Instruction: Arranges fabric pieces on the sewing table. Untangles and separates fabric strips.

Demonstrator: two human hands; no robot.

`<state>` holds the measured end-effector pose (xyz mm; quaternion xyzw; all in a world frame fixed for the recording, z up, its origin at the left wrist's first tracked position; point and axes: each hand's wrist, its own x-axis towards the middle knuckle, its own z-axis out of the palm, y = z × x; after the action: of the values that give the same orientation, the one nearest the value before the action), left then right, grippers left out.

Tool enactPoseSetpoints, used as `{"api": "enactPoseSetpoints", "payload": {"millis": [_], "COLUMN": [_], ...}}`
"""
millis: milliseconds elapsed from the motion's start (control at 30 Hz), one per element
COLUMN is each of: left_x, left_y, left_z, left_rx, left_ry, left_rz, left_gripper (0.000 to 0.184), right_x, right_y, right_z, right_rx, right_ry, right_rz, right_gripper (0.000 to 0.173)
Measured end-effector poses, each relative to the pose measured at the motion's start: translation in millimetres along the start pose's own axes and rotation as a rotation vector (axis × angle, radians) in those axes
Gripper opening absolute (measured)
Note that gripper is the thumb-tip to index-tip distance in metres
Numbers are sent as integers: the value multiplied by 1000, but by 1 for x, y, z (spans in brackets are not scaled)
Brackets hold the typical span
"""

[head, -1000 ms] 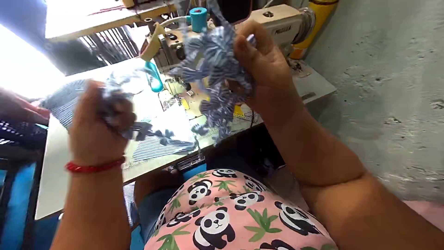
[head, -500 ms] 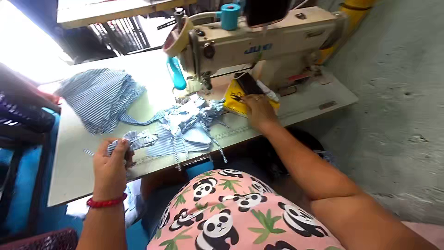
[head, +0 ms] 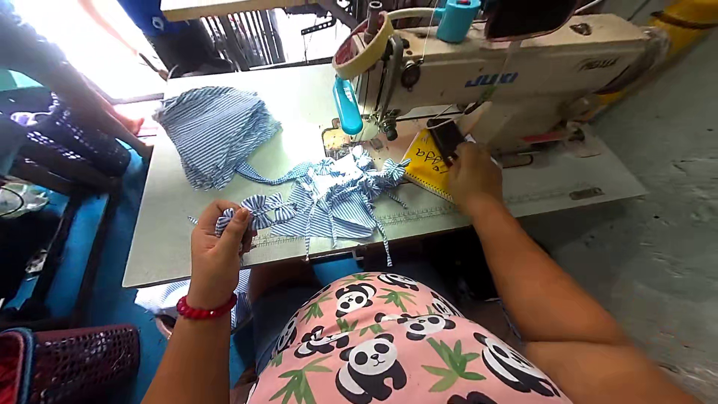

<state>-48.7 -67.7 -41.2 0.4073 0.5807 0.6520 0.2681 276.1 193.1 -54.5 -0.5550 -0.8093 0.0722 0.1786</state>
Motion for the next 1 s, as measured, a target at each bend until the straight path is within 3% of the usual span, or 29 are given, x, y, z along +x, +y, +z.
{"api": "enactPoseSetpoints", "payload": {"millis": [100,200,333,533,633,767,833,867,933,1000], "left_x": [-1,-1,-1,-6,-7,-1,9,16,28,38], "left_y": [2,5,8,10,13,22,20,20,30,27], "left_z": [2,3,7,5,-5,-49,-78,-88,-77,-40], "left_rx": [-18,-23,-30,-10,-51,-9,310,529,886,1047], "left_ry": [-9,-31,-32,-63,-23,175,355,365,211,7], "left_rz": [7,17,40,53,45,204,362,399,394,359], "left_gripper": [8,7,6,7,9,7,8,19,39,45], "right_x": [-32,-53,-56,-50,-46,-32,-24,-21,-13,-8], "right_y": [-29,-88,-148,-182,-160,-94,-70,-67,-74,-88], "right_z": [-15,-20,-1,19,16,-12,-17,-18,-14,-2], "right_rx": [191,277,212,113,190,383,444,412,244,57], "right_ry": [56,-42,3,-29,-16,-146,-202,-236,-345,-432], "right_rz": [-80,-354,-646,-758,-711,-402,-295,-278,-285,-300], "right_gripper": [40,34,29,25,32,51,57,60,67,60]}}
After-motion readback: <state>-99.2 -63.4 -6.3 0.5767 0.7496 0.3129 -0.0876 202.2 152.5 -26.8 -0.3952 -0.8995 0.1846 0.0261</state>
